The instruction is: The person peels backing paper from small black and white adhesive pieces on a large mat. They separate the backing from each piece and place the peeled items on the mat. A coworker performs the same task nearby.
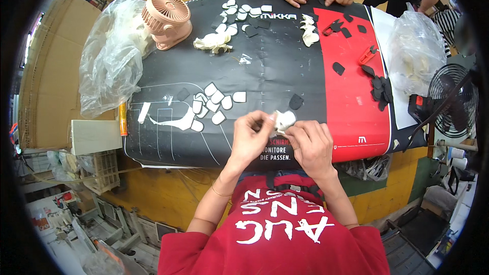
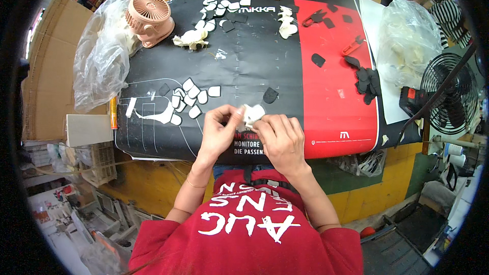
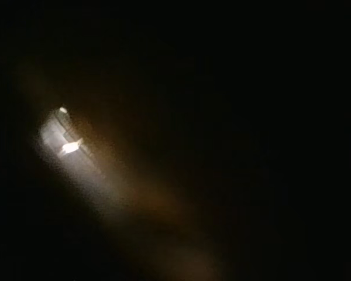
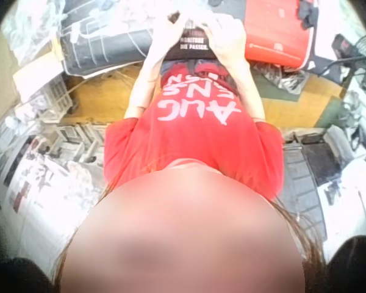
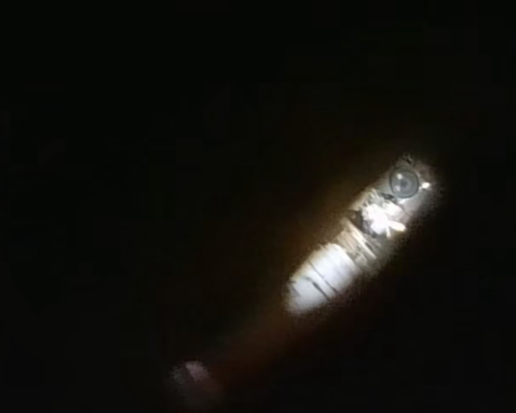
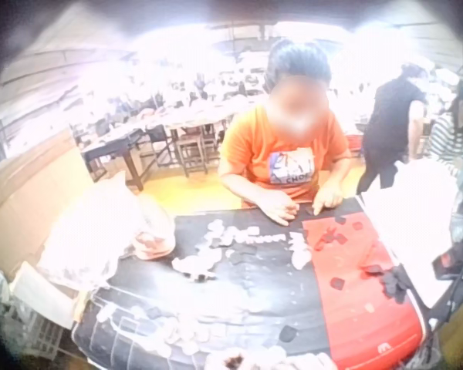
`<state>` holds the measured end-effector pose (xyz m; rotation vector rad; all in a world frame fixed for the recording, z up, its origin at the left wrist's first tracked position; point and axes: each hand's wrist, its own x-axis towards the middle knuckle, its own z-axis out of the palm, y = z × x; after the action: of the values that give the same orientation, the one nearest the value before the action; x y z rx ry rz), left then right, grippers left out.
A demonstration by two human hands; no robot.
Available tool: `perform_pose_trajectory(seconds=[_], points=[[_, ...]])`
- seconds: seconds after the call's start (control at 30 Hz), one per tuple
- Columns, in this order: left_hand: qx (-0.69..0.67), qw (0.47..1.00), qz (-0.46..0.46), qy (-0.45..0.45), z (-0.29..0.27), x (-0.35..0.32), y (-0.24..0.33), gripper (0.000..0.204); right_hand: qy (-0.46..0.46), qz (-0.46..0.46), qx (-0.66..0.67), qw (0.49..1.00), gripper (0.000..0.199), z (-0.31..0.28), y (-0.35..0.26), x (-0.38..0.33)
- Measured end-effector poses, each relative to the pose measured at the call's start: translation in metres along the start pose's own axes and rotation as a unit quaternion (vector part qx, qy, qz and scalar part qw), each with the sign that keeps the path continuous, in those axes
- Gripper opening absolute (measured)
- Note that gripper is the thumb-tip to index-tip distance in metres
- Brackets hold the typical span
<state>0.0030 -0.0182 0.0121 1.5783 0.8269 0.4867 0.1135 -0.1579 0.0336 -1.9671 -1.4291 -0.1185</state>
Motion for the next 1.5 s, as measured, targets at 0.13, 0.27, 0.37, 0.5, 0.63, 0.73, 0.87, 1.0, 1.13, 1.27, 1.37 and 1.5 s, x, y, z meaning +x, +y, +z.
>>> perform_pose_trajectory(seconds=[0.13, 0.27, 0.37, 0.5, 0.63, 0.73, 0.87, 1.0, 1.13, 1.27, 1.37, 1.5], points=[[0.039, 0.997, -0.027, 0.053, -0.019, 0.009, 0.002, 0.026, 0.089, -0.033, 0.042, 0.995, 0.017, -0.010, 0.007, -0.009], [0.232, 0.966, 0.069, -0.088, -0.021, 0.003, 0.008, 0.037, 0.065, 0.192, 0.335, 0.920, 0.014, -0.016, 0.009, -0.011], [0.252, 0.956, 0.146, -0.024, -0.011, -0.003, 0.017, 0.048, 0.053, 0.164, 0.326, 0.929, 0.014, -0.019, 0.015, -0.008], [0.028, 0.991, 0.068, -0.111, -0.011, -0.005, 0.035, 0.042, 0.009, 0.153, 0.353, 0.923, 0.013, -0.022, 0.021, -0.006], [-0.071, 0.971, 0.057, -0.221, -0.005, -0.019, 0.049, 0.041, 0.043, 0.230, 0.459, 0.857, 0.014, -0.016, 0.021, -0.005], [-0.015, 0.979, 0.067, -0.191, 0.003, -0.025, 0.052, 0.026, 0.050, 0.278, 0.508, 0.813, 0.015, -0.013, 0.017, -0.008], [0.043, 0.986, 0.092, -0.129, 0.006, -0.025, 0.050, 0.016, 0.029, 0.292, 0.469, 0.833, 0.017, -0.011, 0.014, -0.009], [0.104, 0.973, 0.172, -0.117, 0.002, -0.024, 0.047, 0.012, -0.021, 0.249, 0.380, 0.891, 0.019, -0.018, 0.016, -0.005], [0.172, 0.951, 0.236, -0.104, 0.002, -0.026, 0.041, 0.009, -0.016, 0.217, 0.305, 0.927, 0.016, -0.024, 0.011, -0.001], [0.238, 0.930, 0.269, -0.074, -0.001, -0.023, 0.032, 0.010, -0.013, 0.256, 0.315, 0.914, 0.013, -0.026, 0.007, 0.000], [0.319, 0.910, 0.265, -0.029, -0.015, -0.017, 0.026, 0.008, 0.043, 0.307, 0.420, 0.853, 0.017, -0.040, 0.018, 0.001], [0.330, 0.916, 0.165, -0.157, -0.029, -0.019, 0.025, 0.012, 0.034, 0.359, 0.515, 0.777, 0.018, -0.064, 0.042, 0.003]])
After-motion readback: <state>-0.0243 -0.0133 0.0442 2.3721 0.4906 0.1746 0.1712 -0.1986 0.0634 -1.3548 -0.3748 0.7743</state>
